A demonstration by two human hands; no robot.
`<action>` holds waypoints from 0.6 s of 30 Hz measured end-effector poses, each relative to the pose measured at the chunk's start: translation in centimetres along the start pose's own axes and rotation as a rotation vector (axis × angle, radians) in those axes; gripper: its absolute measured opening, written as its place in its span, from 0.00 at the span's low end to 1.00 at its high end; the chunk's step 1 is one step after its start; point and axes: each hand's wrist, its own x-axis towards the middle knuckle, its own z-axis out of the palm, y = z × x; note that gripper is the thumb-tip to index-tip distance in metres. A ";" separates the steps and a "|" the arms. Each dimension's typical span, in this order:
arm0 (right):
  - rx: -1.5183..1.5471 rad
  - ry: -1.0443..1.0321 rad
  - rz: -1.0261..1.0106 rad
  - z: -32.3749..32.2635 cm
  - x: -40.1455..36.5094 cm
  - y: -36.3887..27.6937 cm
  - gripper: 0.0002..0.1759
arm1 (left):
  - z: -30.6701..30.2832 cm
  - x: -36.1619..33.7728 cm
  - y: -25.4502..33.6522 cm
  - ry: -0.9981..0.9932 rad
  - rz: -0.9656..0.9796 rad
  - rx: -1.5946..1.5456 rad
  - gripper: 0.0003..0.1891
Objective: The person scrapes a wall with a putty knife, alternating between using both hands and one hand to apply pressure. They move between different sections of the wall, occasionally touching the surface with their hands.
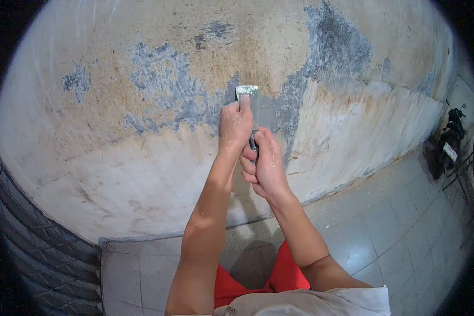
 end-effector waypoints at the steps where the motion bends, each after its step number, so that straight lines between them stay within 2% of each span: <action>1: 0.004 0.023 0.019 0.1 -0.5 0.2 0.11 | -0.2 -0.6 0.1 -0.001 0.005 0.040 0.28; 5: 0.006 -0.011 -0.015 0.5 -0.2 -1.0 0.11 | -0.1 0.3 1.2 -0.032 -0.074 -0.037 0.28; 8: 0.012 -0.048 -0.016 -0.2 -0.2 0.0 0.10 | 0.0 -0.3 0.3 0.007 0.032 0.026 0.27; 14: 0.029 -0.042 -0.031 0.1 -0.2 -0.5 0.08 | 0.1 0.0 1.1 -0.014 -0.095 -0.082 0.27; 16: 0.008 -0.066 -0.007 -0.2 -0.3 -0.2 0.08 | -0.1 -0.3 0.5 -0.001 0.026 0.014 0.28; 18: 0.019 -0.069 -0.029 0.3 0.7 -1.0 0.09 | 0.1 1.1 1.3 0.000 0.031 -0.011 0.28</action>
